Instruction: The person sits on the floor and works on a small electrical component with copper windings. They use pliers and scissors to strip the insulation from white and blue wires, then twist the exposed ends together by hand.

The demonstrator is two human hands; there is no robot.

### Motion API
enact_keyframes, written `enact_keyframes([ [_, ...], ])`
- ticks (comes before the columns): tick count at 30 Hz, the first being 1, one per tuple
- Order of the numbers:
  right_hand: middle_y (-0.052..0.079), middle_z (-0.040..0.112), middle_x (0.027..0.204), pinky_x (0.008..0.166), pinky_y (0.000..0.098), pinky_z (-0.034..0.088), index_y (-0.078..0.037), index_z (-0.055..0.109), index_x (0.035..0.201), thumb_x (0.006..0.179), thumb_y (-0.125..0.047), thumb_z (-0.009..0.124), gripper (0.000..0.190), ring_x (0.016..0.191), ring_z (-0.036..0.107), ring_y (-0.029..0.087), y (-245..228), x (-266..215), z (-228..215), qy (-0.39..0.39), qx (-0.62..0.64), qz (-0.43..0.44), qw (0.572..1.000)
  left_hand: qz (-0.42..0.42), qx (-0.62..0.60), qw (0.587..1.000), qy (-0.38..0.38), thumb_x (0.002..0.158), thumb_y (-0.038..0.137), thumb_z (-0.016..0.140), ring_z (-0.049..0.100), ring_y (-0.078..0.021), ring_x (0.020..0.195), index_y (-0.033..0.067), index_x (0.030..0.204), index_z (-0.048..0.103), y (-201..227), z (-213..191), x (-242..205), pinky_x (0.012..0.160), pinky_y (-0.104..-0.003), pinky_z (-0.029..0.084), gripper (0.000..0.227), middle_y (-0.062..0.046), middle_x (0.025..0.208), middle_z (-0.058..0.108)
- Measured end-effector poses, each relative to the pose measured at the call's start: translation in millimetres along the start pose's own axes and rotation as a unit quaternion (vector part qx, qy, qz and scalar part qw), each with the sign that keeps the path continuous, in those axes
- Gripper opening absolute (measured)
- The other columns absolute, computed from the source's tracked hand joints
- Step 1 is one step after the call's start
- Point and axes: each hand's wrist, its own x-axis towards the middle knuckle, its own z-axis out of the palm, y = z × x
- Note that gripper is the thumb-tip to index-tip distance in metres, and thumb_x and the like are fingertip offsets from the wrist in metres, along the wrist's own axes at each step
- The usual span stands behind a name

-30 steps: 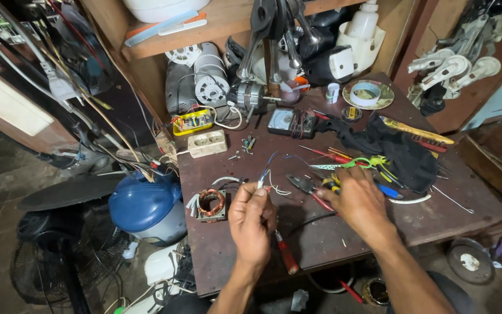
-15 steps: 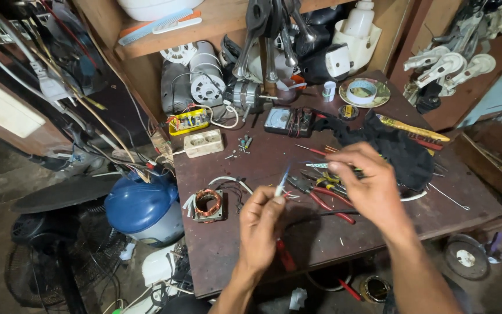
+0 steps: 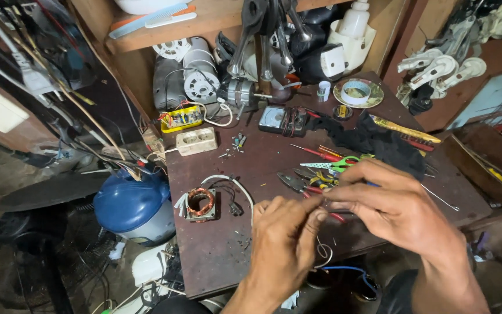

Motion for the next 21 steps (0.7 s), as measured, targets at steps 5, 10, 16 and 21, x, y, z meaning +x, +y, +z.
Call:
enact_keyframes([
  [5, 0.009, 0.068, 0.100, 0.076, 0.0289, 0.053, -0.010, 0.075, 0.106, 0.096, -0.016, 0.053, 0.025, 0.089, 0.070, 0.020, 5, -5, 8, 0.016, 0.023, 0.024, 0.999, -0.088, -0.149, 0.985, -0.016, 0.096, 0.024, 0.062, 0.063, -0.0136, 0.072, 0.0147, 0.094, 0.075, -7, 2, 2, 0.073, -0.031, 0.049, 0.016, 0.004, 0.078, 0.073],
  [10, 0.006, 0.072, 0.087, 0.074, 0.0289, 0.055, -0.007, 0.076, 0.094, 0.092, -0.020, 0.060, 0.020, 0.086, 0.069, 0.018, 6, -4, 16, 0.057, 0.039, 0.049, 0.996, -0.115, -0.120, 0.986, 0.027, 0.091, 0.021, 0.067, 0.061, -0.0152, 0.078, 0.0158, 0.088, 0.073, -9, 4, 0, 0.076, -0.033, 0.046, 0.008, 0.003, 0.078, 0.069],
  [16, 0.006, 0.067, 0.085, 0.071, 0.0286, 0.052, -0.007, 0.073, 0.092, 0.092, -0.014, 0.062, 0.013, 0.079, 0.067, 0.017, 6, -2, 20, 0.048, 0.062, 0.057, 0.995, -0.138, -0.164, 0.977, -0.003, 0.091, 0.020, 0.067, 0.054, -0.0150, 0.079, 0.0157, 0.083, 0.064, -14, 11, -2, 0.073, -0.031, 0.042, 0.009, 0.002, 0.079, 0.064],
  [21, 0.004, 0.066, 0.083, 0.071, 0.0288, 0.050, -0.007, 0.071, 0.089, 0.095, -0.013, 0.059, 0.015, 0.078, 0.064, 0.017, 5, 1, 17, 0.025, 0.069, 0.063, 0.995, -0.149, -0.250, 0.956, -0.043, 0.098, 0.020, 0.061, 0.064, -0.0147, 0.082, 0.0076, 0.094, 0.073, -18, 16, -2, 0.077, -0.029, 0.050, 0.018, -0.003, 0.086, 0.070],
])
